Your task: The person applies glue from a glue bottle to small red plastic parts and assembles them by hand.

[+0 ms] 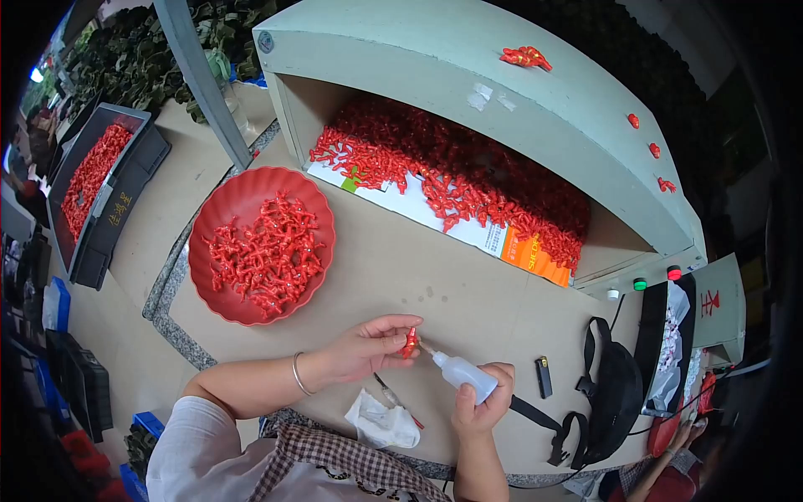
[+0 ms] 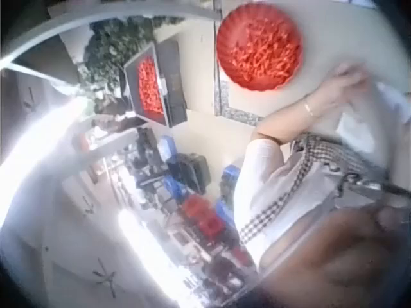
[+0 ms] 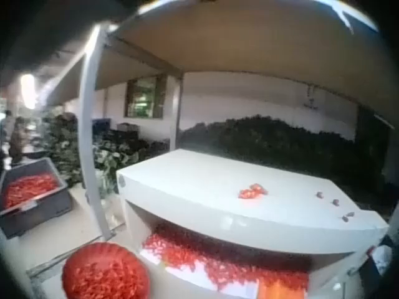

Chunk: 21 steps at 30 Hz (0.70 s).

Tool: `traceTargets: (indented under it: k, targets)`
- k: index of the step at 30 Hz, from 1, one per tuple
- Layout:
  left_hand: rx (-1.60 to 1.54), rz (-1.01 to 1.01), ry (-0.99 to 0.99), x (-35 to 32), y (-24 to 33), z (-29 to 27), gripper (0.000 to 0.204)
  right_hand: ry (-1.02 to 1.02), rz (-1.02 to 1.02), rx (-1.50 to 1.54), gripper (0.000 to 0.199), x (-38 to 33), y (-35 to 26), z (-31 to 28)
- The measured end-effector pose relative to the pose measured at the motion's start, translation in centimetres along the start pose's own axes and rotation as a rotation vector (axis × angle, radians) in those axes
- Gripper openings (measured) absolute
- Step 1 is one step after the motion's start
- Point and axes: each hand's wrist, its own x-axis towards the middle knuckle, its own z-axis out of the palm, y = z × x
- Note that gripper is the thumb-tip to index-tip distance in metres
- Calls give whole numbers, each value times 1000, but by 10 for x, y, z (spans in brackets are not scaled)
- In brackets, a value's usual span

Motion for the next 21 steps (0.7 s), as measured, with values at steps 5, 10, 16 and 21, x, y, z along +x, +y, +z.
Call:
traceTargets:
  k: [5,10,16,21]
  targets:
    - [-4,-4,8,-1,0,0,35,-3,1,-3,35,0,-2,-1]
    - [2,6,12,0,0,-1,35,-11,-18,-19,35,2,1,0]
    - [-11,-1,18,0,-1,0,34,76,276,331,29,0,0,2]
    - [-7,-88,-34,1,-4,-3,33,8,654,790,30,3,-5,7]
